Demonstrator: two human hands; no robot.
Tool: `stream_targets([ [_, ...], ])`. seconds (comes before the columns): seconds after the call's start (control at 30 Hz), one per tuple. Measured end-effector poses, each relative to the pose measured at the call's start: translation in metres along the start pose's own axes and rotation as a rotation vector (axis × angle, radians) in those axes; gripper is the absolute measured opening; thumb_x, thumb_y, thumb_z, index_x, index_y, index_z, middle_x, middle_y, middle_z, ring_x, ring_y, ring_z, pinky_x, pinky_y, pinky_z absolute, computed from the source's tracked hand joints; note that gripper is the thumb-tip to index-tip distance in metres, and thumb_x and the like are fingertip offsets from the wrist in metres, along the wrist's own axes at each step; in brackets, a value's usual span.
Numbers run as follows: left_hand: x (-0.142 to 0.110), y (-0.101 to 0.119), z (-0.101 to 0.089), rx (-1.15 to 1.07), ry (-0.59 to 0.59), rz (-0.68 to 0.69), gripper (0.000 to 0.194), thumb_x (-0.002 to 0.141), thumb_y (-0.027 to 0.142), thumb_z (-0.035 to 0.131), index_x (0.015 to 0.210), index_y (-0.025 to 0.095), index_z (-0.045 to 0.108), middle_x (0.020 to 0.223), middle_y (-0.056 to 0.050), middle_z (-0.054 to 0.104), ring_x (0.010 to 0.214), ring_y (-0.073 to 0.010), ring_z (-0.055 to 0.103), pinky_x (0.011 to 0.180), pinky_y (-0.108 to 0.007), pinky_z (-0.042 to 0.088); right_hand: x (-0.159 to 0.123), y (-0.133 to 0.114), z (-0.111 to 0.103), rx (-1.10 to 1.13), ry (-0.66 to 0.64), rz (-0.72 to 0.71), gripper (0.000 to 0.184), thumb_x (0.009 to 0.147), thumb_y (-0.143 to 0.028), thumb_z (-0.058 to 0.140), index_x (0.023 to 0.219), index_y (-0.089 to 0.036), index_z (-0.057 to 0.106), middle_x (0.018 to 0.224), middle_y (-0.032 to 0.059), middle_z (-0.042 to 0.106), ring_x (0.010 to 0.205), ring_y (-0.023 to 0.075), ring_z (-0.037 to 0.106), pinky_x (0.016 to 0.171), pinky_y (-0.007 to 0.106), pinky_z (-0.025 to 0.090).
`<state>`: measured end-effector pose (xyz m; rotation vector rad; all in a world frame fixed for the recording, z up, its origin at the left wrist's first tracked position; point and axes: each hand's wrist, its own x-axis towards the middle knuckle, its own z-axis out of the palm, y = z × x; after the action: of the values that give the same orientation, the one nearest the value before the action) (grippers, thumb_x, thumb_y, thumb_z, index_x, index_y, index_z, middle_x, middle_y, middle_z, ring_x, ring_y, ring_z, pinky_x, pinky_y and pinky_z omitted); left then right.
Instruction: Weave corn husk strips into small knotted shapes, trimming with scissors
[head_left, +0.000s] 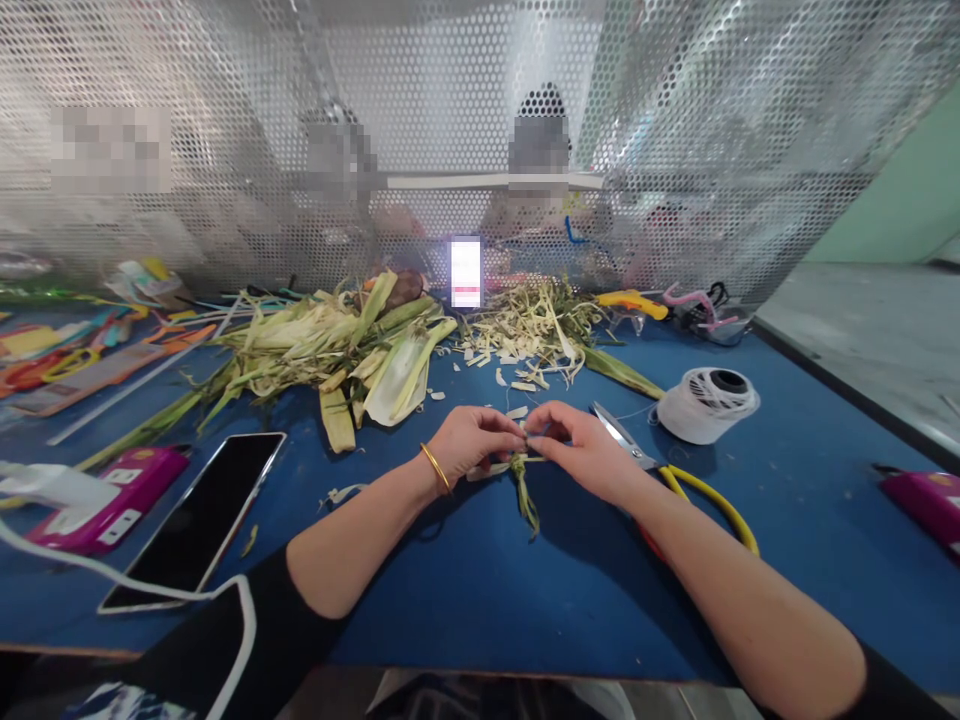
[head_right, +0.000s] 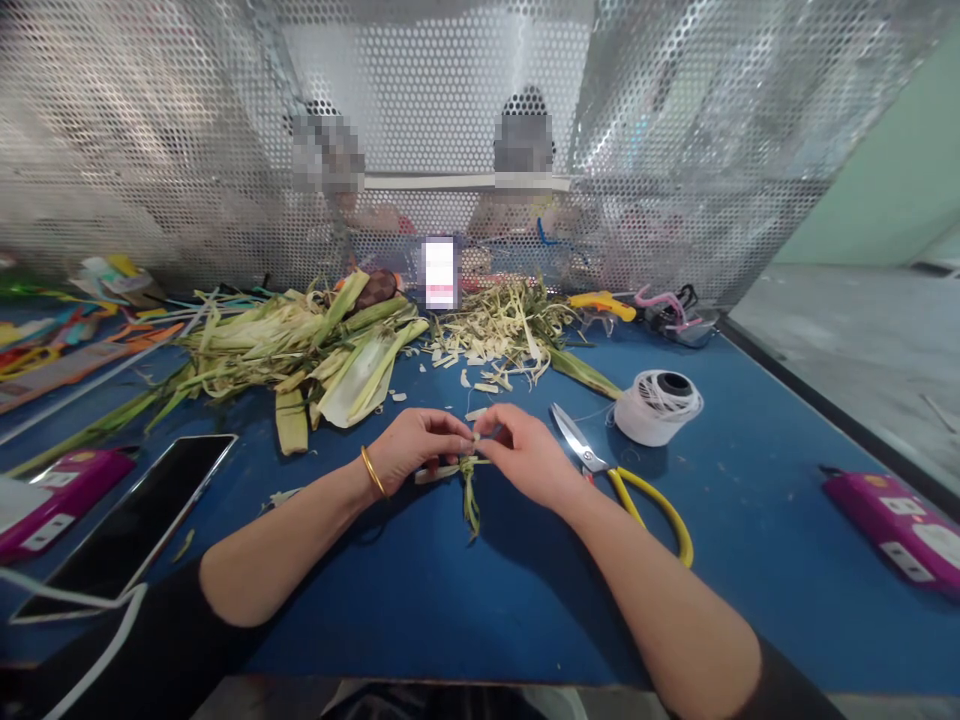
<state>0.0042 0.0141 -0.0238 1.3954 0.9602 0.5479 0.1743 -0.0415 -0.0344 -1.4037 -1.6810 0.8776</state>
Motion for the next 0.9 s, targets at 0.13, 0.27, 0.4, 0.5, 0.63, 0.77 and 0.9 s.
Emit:
stream_targets([
  [0.13,0.000,-0.002,-0.001,-0.029,-0.031,-0.018,0.016,0.061,0.024,0.074,0.069,0.013,0.066,0.055,0.001,0.059,0.048,-0.0065,0.049,0.040,-0.016,0.033,0.003,0.007,0.005,0.200,-0.039,0.044,0.042,0.075,-0.015,0.052,0.116,-0.024,0.049,0.107,0.0051,0.062,0.064,0.0103,0.058,0.066,0.029,0.050],
  [0.27,0.004,-0.005,-0.003,-0.044,-0.066,-0.001,0.016,0.060,0.022,0.074,0.070,0.013,0.066,0.055,0.001,0.059,0.047,-0.0063,0.049,0.041,-0.015,0.033,0.004,0.007,0.006,0.139,-0.128,0.044,0.040,0.076,-0.011,0.050,0.114,-0.022,0.053,0.096,0.0041,0.066,0.063,0.0116,0.058,0.064,0.030,0.049],
  [0.4,0.006,-0.005,-0.005,0.006,-0.063,0.026,0.010,0.063,0.018,0.071,0.070,0.013,0.067,0.058,0.001,0.061,0.051,-0.0071,0.052,0.046,-0.017,0.040,0.005,0.006,0.005,0.002,-0.125,0.000,0.041,0.076,-0.008,0.050,0.114,-0.021,0.055,0.090,0.0028,0.067,0.065,0.0123,0.059,0.066,0.028,0.047],
  [0.5,0.006,-0.005,-0.004,0.136,-0.029,0.112,0.007,0.064,0.016,0.068,0.071,0.013,0.068,0.062,0.000,0.064,0.054,-0.0082,0.055,0.052,-0.019,0.043,0.004,0.006,0.005,-0.066,-0.100,-0.014,0.044,0.074,-0.004,0.048,0.113,-0.021,0.057,0.089,0.0026,0.069,0.067,0.0133,0.060,0.068,0.029,0.046],
  [0.63,0.005,-0.005,-0.001,0.438,0.082,0.318,0.009,0.068,0.013,0.063,0.072,0.015,0.071,0.066,0.000,0.068,0.061,-0.0103,0.059,0.058,-0.019,0.045,0.004,0.007,0.007,-0.047,-0.067,0.013,0.042,0.073,-0.004,0.048,0.111,-0.020,0.056,0.090,0.0037,0.069,0.069,0.0143,0.062,0.066,0.028,0.047],
  [0.77,0.003,-0.008,0.004,0.684,0.199,0.522,0.017,0.071,0.009,0.058,0.074,0.019,0.071,0.070,0.002,0.071,0.064,-0.0107,0.061,0.064,-0.020,0.044,0.004,0.010,0.008,-0.014,-0.041,0.027,0.033,0.077,-0.007,0.047,0.106,-0.020,0.055,0.086,0.0020,0.069,0.059,0.0114,0.060,0.060,0.026,0.048],
  [0.9,0.003,-0.013,0.008,0.890,0.252,0.631,0.021,0.075,0.012,0.057,0.088,0.021,0.071,0.080,0.000,0.072,0.074,-0.0141,0.064,0.069,-0.023,0.044,0.004,0.013,0.008,-0.044,-0.026,-0.016,0.031,0.079,-0.007,0.047,0.104,-0.022,0.056,0.078,-0.0013,0.067,0.055,0.0102,0.061,0.059,0.024,0.047],
])
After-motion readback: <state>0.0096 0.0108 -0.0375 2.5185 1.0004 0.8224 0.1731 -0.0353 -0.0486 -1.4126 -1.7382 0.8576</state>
